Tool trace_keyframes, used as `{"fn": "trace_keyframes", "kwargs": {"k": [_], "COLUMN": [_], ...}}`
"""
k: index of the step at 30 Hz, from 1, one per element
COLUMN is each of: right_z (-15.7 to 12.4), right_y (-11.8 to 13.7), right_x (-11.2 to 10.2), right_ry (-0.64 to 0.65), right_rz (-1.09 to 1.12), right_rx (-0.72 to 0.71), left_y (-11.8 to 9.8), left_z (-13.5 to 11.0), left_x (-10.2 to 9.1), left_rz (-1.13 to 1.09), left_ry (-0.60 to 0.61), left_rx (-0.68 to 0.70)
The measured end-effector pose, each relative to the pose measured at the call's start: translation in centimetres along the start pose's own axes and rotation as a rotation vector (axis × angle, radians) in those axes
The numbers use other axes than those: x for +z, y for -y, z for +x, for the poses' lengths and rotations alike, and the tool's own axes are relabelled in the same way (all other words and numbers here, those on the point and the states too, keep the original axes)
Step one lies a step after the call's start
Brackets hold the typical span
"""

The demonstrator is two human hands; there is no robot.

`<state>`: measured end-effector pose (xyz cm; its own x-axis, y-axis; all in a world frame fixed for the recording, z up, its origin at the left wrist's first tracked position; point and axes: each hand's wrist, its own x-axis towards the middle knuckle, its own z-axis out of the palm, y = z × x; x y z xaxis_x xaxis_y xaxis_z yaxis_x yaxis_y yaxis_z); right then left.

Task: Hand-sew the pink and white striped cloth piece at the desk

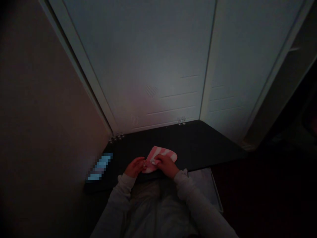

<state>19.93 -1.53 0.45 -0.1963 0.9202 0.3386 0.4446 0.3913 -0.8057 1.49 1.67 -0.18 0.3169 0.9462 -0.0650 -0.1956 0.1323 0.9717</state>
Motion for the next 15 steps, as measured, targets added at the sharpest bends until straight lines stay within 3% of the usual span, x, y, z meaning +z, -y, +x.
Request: {"fn": "trace_keyframes", "kwargs": {"k": [8, 15], "right_z": [0.05, 0.10], "right_y": [0.15, -0.08], "right_x": [-0.02, -0.03], "right_ry": [-0.022, -0.017], "right_rz": [0.015, 0.008], "right_rx": [-0.006, -0.009], "left_y": [-0.26, 0.11], "left_z": [-0.01, 0.20], "left_x": [0.95, 0.56], "left_rz": [0.254, 0.208], "left_ry": [0.051, 0.058], "left_rx": [-0.118, -0.065]}}
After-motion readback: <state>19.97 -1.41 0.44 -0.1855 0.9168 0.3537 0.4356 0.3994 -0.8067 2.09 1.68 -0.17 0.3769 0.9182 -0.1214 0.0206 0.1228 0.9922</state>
